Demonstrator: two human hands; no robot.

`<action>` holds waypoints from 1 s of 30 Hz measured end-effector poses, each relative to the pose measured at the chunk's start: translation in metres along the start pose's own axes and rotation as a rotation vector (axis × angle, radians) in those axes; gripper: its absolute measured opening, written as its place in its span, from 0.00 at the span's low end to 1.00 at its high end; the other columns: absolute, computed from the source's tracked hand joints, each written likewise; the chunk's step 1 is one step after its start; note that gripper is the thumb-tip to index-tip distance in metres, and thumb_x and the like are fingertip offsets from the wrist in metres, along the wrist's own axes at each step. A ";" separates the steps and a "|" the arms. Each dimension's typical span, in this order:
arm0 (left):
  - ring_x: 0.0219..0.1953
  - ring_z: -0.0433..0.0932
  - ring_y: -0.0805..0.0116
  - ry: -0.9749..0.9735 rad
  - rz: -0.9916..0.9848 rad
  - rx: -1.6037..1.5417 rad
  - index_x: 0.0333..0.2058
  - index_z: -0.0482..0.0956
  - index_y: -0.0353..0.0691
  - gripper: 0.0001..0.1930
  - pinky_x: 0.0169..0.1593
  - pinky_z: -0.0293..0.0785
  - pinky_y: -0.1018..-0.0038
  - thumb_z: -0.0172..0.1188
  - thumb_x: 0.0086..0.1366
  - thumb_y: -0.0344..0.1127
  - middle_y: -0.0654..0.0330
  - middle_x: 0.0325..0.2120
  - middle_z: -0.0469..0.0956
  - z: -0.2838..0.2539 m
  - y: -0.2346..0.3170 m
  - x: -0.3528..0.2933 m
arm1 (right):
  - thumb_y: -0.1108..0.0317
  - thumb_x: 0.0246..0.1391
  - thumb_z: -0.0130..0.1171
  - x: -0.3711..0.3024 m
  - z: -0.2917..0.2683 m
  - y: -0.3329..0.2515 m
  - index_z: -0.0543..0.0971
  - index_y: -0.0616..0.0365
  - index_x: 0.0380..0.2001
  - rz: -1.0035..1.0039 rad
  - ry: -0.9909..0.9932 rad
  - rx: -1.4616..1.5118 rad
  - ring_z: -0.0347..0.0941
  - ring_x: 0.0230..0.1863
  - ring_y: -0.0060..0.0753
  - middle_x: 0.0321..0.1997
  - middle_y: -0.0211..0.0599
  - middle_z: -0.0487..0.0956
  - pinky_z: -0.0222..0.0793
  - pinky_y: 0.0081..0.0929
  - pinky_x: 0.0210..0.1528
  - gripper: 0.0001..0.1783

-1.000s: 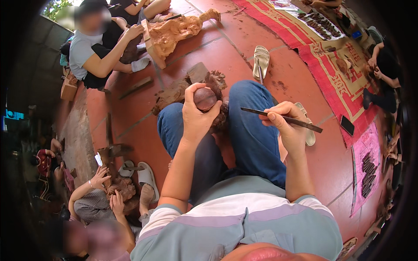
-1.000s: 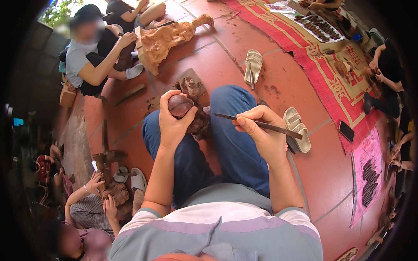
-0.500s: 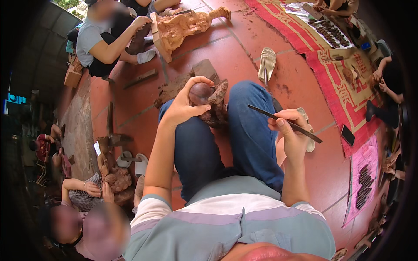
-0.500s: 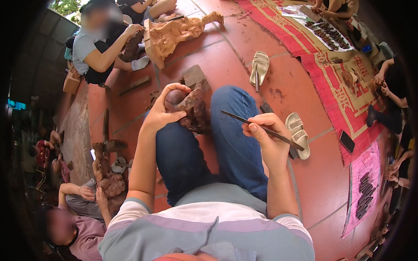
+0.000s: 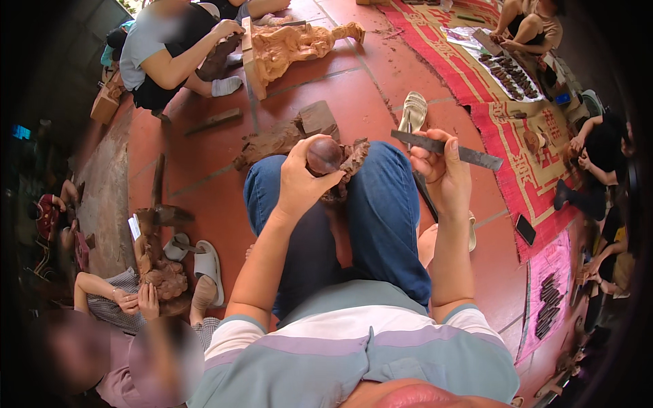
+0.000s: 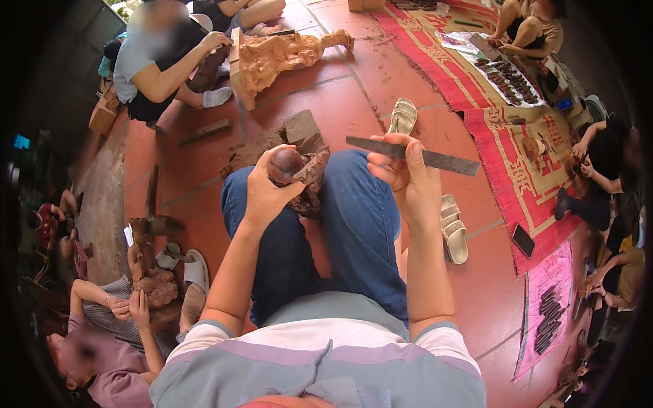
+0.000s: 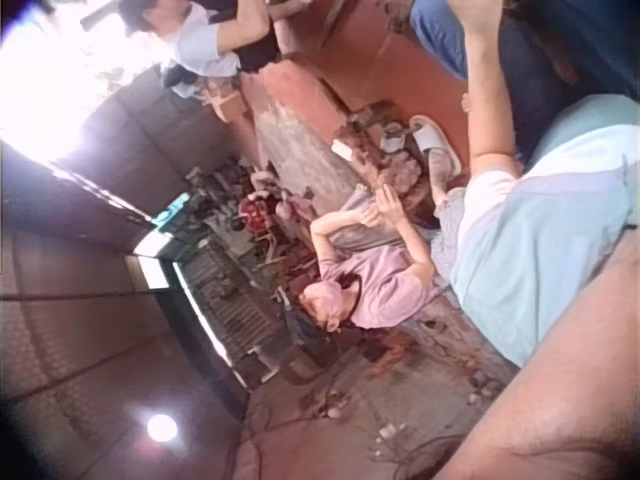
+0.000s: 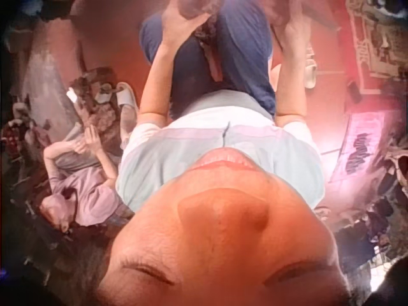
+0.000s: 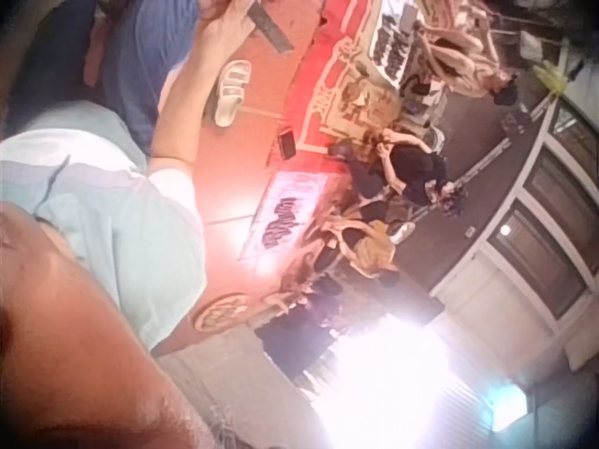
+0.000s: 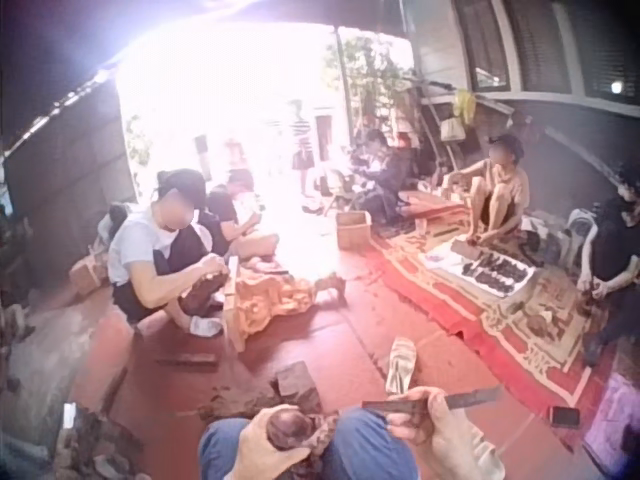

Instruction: The person sits on the floor and carves a small piece of wood using a metal file and a chisel. They repeatedly file the surface and use the chisel to shape the wood, occasionally rotating the piece to work on different sides.

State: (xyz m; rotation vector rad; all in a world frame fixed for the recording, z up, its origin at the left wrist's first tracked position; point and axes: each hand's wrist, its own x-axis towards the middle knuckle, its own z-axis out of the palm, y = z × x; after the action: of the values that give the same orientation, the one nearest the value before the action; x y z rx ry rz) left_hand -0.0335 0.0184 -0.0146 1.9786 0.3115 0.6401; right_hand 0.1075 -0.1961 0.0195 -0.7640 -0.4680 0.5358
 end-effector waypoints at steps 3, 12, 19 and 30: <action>0.48 0.75 0.71 -0.215 -0.007 -0.159 0.49 0.73 0.36 0.30 0.54 0.70 0.73 0.71 0.44 0.26 0.60 0.44 0.77 -0.017 -0.002 0.012 | 0.68 0.62 0.53 -0.005 -0.013 0.006 0.73 0.66 0.43 0.040 0.044 -0.052 0.79 0.41 0.32 0.44 0.47 0.77 0.82 0.25 0.40 0.12; 0.51 0.74 0.72 -0.482 -0.189 -0.558 0.57 0.67 0.34 0.36 0.57 0.69 0.73 0.72 0.48 0.24 0.58 0.50 0.75 -0.017 0.000 0.024 | 0.77 0.55 0.59 -0.011 0.018 0.016 0.76 0.65 0.39 0.055 0.064 -0.219 0.78 0.36 0.24 0.37 0.36 0.79 0.78 0.22 0.40 0.08; 0.54 0.72 0.70 -0.417 -0.141 -0.662 0.60 0.62 0.35 0.38 0.59 0.67 0.72 0.70 0.51 0.25 0.57 0.54 0.71 -0.013 -0.008 0.016 | 0.77 0.51 0.64 0.014 0.057 0.027 0.78 0.63 0.33 -0.036 -0.142 -0.348 0.75 0.40 0.20 0.37 0.34 0.80 0.70 0.18 0.41 0.06; 0.52 0.73 0.72 -0.413 -0.165 -0.654 0.58 0.66 0.36 0.36 0.57 0.68 0.74 0.70 0.49 0.23 0.58 0.52 0.73 -0.011 -0.008 0.022 | 0.78 0.50 0.63 0.033 0.029 0.028 0.80 0.65 0.31 -0.018 -0.097 -0.421 0.76 0.35 0.21 0.32 0.35 0.81 0.71 0.19 0.39 0.04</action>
State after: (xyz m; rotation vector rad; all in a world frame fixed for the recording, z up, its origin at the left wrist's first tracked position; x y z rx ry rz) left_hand -0.0208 0.0405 -0.0108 1.3875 0.0009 0.1747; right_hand 0.1089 -0.1442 0.0239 -1.1380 -0.6890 0.4639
